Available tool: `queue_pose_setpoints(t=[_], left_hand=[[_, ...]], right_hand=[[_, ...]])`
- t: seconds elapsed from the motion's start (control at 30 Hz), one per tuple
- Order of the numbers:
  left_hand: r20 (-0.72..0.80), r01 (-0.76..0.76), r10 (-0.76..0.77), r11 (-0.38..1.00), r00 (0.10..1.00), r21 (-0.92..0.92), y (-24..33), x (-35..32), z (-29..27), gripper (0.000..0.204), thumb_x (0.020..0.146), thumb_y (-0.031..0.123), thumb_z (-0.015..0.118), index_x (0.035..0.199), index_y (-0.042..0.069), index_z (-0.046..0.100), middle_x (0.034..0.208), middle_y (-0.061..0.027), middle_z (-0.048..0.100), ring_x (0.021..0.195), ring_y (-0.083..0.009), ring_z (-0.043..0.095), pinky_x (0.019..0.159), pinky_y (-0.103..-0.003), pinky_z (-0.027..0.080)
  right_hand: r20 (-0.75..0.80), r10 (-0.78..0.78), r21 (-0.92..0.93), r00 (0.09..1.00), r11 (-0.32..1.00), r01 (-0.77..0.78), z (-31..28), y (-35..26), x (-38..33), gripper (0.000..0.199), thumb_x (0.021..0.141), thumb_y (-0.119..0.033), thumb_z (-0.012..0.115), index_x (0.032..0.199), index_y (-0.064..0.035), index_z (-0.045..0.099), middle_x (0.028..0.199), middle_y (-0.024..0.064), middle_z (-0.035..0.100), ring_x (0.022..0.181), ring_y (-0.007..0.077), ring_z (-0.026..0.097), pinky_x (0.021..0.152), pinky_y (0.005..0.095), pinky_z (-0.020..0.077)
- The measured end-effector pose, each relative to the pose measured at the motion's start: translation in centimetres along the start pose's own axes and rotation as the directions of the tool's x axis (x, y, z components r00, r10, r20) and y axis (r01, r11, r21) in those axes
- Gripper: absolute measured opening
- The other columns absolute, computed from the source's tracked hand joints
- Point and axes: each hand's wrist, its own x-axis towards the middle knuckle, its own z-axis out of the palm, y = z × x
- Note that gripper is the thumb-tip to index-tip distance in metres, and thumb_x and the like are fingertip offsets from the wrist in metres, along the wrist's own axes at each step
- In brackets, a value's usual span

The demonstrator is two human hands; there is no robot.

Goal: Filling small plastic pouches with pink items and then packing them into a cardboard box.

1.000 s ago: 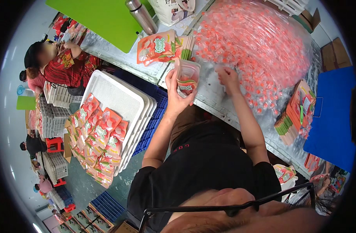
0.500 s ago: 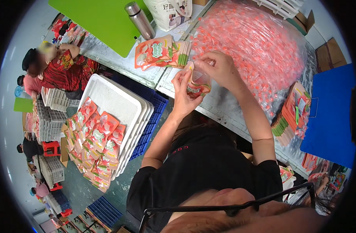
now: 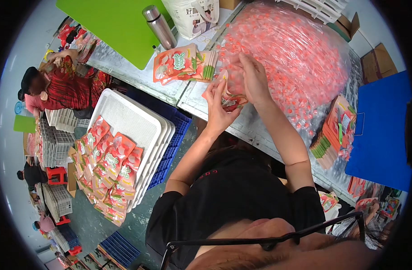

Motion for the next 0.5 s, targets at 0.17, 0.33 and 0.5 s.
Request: queue_pose_setpoints(t=[0.17, 0.33, 0.5], left_hand=[[-0.051, 0.032, -0.036, 0.997, 0.998, -0.077, 0.8, 0.5, 0.3, 0.115, 0.066, -0.003, 0.090, 0.161, 0.009, 0.026, 0.150, -0.0173, 0.026, 0.143, -0.0342, 0.036, 0.120, -0.048, 0.040], [-0.295, -0.026, -0.005, 0.995, 0.955, -0.101, -2.4, -0.8, 0.9, 0.143, 0.056, 0.018, 0.103, 0.162, 0.003, 0.009, 0.149, -0.0226, 0.027, 0.139, -0.0392, 0.036, 0.117, -0.048, 0.037], [-0.142, 0.092, -0.093, 0.996, 0.985, -0.013, -2.3, -2.5, -1.9, 0.157, 0.049, 0.017, 0.104, 0.164, 0.006, -0.002, 0.155, -0.0196, 0.032, 0.147, -0.0348, 0.035, 0.124, -0.049, 0.028]], right_hand=[[0.065, -0.056, 0.239, 0.996, 0.970, 0.039, -0.6, -1.1, -0.5, 0.038, 0.108, -0.034, 0.056, 0.108, 0.0018, 0.068, 0.109, 0.0080, 0.069, 0.106, 0.0184, 0.065, 0.096, 0.0373, 0.0513], [0.516, -0.279, -0.621, 0.810, 0.530, 0.578, -1.5, -3.5, -5.5, 0.021, 0.097, -0.020, 0.066, 0.106, -0.0013, 0.067, 0.110, 0.0104, 0.067, 0.102, 0.0265, 0.070, 0.084, 0.0399, 0.0575], [0.697, -0.233, -0.621, 0.678, 0.275, 0.734, -4.1, -2.9, -5.5, 0.020, 0.082, -0.007, 0.069, 0.102, -0.0060, 0.070, 0.111, 0.0105, 0.067, 0.094, 0.0287, 0.070, 0.078, 0.0408, 0.0587]])
